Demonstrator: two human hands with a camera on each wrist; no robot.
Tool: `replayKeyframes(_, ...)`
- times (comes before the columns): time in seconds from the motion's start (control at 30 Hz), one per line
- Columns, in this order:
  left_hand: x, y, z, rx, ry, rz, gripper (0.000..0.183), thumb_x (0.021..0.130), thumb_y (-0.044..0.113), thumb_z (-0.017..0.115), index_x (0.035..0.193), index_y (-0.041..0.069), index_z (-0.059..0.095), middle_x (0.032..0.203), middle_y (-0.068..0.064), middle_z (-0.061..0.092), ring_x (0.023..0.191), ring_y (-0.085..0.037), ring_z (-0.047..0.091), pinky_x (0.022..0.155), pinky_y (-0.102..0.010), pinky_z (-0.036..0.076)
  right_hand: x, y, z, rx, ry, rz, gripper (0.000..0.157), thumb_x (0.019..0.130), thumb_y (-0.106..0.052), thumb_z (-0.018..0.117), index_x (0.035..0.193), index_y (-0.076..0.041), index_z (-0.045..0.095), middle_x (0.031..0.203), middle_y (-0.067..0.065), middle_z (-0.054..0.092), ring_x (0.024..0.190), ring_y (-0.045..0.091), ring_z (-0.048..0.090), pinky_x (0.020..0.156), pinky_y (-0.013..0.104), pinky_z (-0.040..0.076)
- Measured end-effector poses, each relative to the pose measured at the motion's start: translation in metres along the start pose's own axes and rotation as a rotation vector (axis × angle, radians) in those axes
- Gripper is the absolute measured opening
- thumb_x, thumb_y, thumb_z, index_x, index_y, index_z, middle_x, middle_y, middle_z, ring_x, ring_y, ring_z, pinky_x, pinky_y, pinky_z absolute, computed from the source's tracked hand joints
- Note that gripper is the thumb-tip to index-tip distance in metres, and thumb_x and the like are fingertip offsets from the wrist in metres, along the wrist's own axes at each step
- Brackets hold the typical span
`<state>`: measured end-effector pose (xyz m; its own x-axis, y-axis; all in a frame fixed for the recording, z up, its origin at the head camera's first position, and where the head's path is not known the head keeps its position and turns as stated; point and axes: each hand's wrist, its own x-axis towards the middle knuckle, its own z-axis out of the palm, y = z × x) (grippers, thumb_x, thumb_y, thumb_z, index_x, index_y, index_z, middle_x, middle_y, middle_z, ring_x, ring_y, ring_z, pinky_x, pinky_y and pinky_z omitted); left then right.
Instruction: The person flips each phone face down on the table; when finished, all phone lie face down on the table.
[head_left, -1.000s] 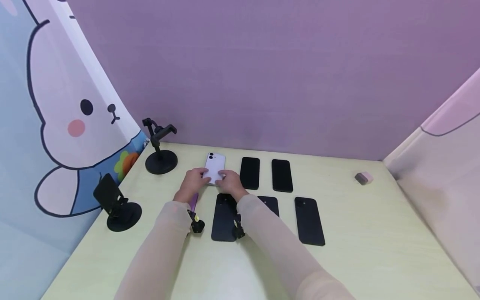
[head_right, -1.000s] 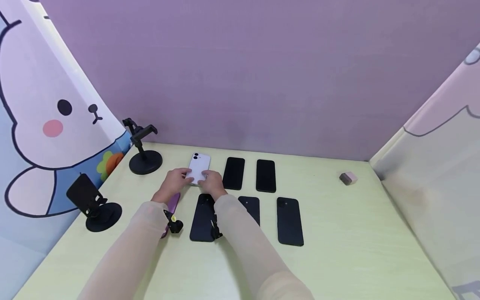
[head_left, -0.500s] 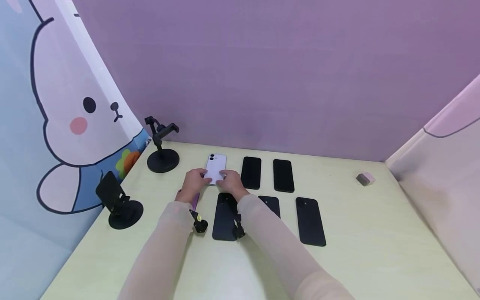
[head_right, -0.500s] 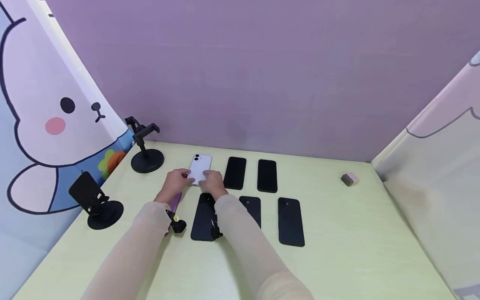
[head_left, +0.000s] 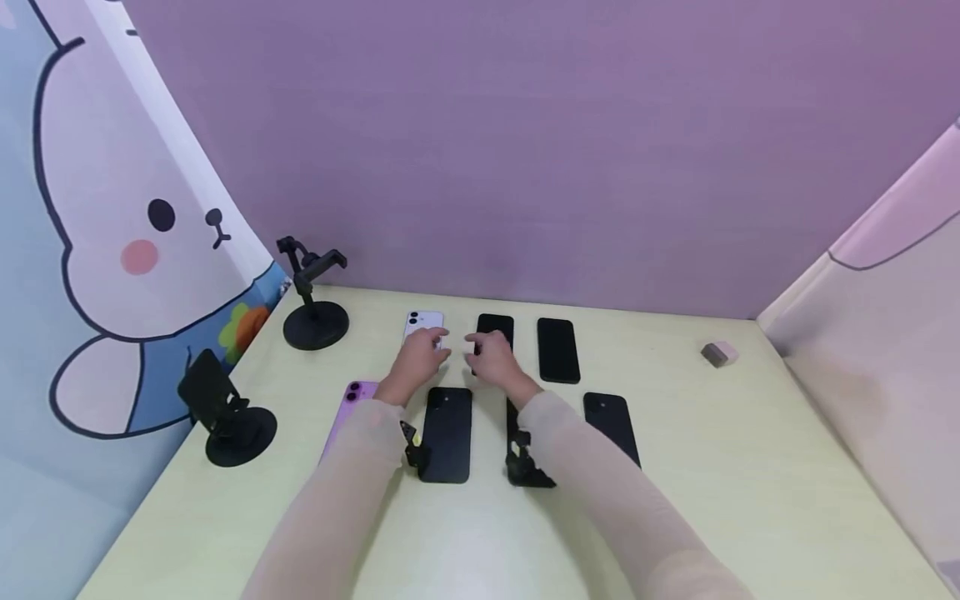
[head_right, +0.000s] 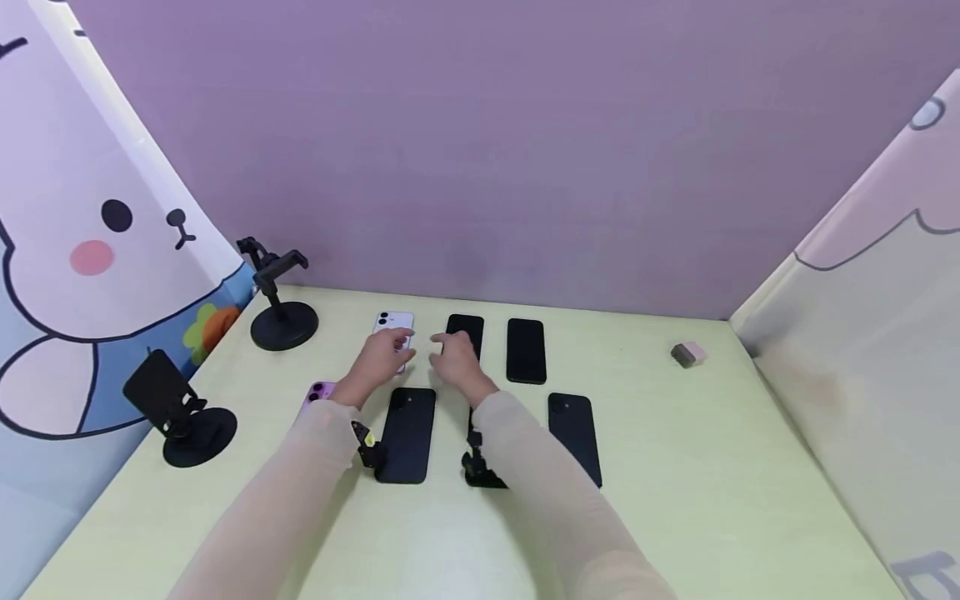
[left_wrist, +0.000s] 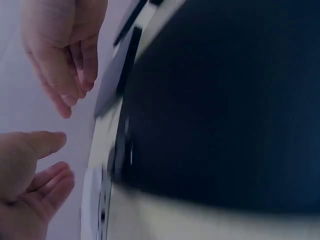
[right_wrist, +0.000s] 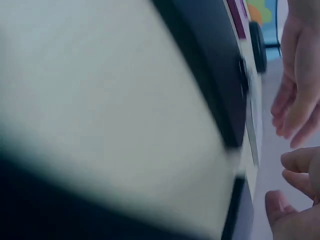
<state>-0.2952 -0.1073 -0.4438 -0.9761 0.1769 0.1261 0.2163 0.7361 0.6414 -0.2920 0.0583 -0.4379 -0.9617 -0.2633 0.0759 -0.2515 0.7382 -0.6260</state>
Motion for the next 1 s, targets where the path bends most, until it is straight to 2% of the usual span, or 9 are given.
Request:
replayKeyframes(0.1, 0.003, 0.009, 0.011, -0.076, -0.054, -0.004, 0.042, 0.093, 0.011, 0.066, 0.132, -0.002, 0.057, 0.119, -0.023, 0.061, 0.107, -0.033, 0.06, 0.09, -0.043, 0.049, -0.003, 0.017, -0.013, -0.042, 0.005, 0.076, 0.042, 0.094, -0.014, 0.066, 0.133, -0.004, 0.059, 0.128, 0.026, 0.05, 0.119, 0.037, 0.047, 0.095, 0.044, 0.044)
replayKeyframes(0.23, 0.006, 0.018, 0.027, -0.108, -0.092, -0.059, 0.044, 0.094, 0.016, 0.066, 0.134, 0.001, 0.055, 0.122, -0.021, 0.061, 0.109, -0.032, 0.06, 0.091, -0.043, 0.048, -0.009, 0.034, -0.023, -0.07, -0.019, 0.155, 0.047, 0.092, -0.019, 0.068, 0.136, -0.006, 0.057, 0.121, 0.023, 0.057, 0.119, 0.037, 0.048, 0.096, 0.045, 0.043)
replayKeyframes(0.33, 0.008, 0.022, 0.037, -0.103, -0.113, -0.094, 0.044, 0.095, 0.02, 0.064, 0.135, 0.003, 0.055, 0.121, -0.019, 0.062, 0.108, -0.031, 0.059, 0.092, -0.044, 0.047, -0.012, 0.038, -0.027, -0.008, -0.042, 0.166, 0.049, 0.092, -0.019, 0.069, 0.136, -0.005, 0.056, 0.12, 0.021, 0.061, 0.118, 0.035, 0.05, 0.094, 0.045, 0.045)
replayKeyframes(0.47, 0.011, 0.025, 0.046, -0.069, -0.135, -0.061, 0.042, 0.096, 0.017, 0.063, 0.135, 0.002, 0.056, 0.115, -0.018, 0.061, 0.104, -0.029, 0.059, 0.09, -0.042, 0.048, -0.012, 0.041, -0.027, 0.079, -0.051, 0.178, 0.051, 0.09, -0.016, 0.071, 0.137, -0.004, 0.055, 0.126, 0.021, 0.059, 0.116, 0.033, 0.054, 0.093, 0.043, 0.046)
replayKeyframes(0.57, 0.012, 0.026, 0.049, -0.044, -0.142, -0.027, 0.041, 0.095, 0.013, 0.064, 0.133, -0.001, 0.056, 0.106, -0.016, 0.058, 0.097, -0.027, 0.057, 0.087, -0.04, 0.048, -0.011, 0.044, -0.025, 0.089, -0.04, 0.178, 0.051, 0.088, -0.013, 0.073, 0.135, -0.002, 0.057, 0.127, 0.021, 0.059, 0.118, 0.032, 0.054, 0.096, 0.041, 0.045)
replayKeyframes(0.7, 0.013, 0.024, 0.051, -0.03, -0.151, -0.015, 0.042, 0.094, 0.01, 0.066, 0.132, -0.004, 0.057, 0.096, -0.013, 0.053, 0.088, -0.024, 0.053, 0.083, -0.038, 0.046, -0.011, 0.05, -0.024, 0.104, -0.025, 0.186, 0.05, 0.086, -0.01, 0.075, 0.132, -0.001, 0.059, 0.129, 0.02, 0.059, 0.12, 0.031, 0.053, 0.097, 0.039, 0.044)
replayKeyframes(0.87, 0.014, 0.023, 0.05, -0.003, -0.155, -0.004, 0.044, 0.093, 0.012, 0.067, 0.132, -0.005, 0.057, 0.097, -0.013, 0.052, 0.086, -0.024, 0.052, 0.081, -0.037, 0.046, -0.011, 0.047, -0.023, 0.12, -0.006, 0.21, 0.049, 0.083, -0.009, 0.076, 0.129, -0.001, 0.062, 0.126, 0.018, 0.061, 0.119, 0.031, 0.054, 0.097, 0.039, 0.044)
replayKeyframes(1.0, 0.015, 0.025, 0.05, 0.008, -0.158, -0.005, 0.044, 0.093, 0.012, 0.067, 0.132, -0.005, 0.057, 0.1, -0.016, 0.054, 0.088, -0.026, 0.053, 0.082, -0.039, 0.046, -0.01, 0.041, -0.022, 0.146, 0.019, 0.255, 0.049, 0.081, -0.005, 0.077, 0.128, 0.0, 0.063, 0.13, 0.017, 0.059, 0.124, 0.031, 0.049, 0.1, 0.039, 0.042)
